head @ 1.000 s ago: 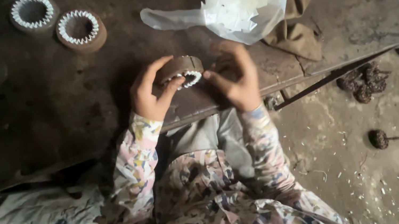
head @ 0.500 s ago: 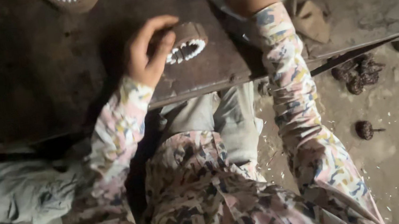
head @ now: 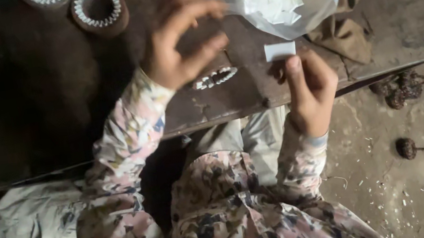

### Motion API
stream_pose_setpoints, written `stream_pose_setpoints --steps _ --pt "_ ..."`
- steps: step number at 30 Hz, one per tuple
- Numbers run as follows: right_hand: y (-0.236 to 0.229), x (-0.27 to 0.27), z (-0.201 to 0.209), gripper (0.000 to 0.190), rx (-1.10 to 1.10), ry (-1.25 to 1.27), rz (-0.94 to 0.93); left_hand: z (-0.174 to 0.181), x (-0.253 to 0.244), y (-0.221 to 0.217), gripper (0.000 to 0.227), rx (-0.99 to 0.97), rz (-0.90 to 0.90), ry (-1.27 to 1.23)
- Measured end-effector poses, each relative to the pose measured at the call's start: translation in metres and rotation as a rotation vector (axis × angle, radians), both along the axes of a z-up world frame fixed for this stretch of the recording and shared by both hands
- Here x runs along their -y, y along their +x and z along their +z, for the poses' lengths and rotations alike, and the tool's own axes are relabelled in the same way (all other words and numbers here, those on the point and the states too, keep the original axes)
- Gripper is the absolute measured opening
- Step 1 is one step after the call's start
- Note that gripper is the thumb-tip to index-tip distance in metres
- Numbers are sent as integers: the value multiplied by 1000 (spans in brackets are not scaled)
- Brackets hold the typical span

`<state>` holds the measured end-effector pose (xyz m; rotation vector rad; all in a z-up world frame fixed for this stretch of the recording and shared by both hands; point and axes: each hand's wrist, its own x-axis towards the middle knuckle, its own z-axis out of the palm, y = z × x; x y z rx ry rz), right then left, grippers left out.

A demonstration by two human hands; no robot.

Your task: The person repeatedly picks small white plastic pieces from a bag and inserts them into the slots of a circular brown component. The person works at a metal table, handling the pieces one at a time and placing the component down between insertions.

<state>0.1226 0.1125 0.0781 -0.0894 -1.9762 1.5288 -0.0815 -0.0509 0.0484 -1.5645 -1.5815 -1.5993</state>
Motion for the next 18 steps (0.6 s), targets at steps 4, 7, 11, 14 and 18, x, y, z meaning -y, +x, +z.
stream_pose_setpoints --steps 4,7,11,14,18 --pt "4 26 -15 25 -16 -36 -6 2 7 27 41 -157 -32 -49" --pt "11 31 -33 24 25 60 -32 -2 1 50 32 -95 -63 23" --pt "24 41 -54 22 16 276 107 -31 35 127 22 448 -66 24" --pt "36 57 -74 13 81 170 146 -67 52 173 13 855 -32 39" --pt "46 59 -90 11 153 42 234 -95 65 189 10 841 137 -103"
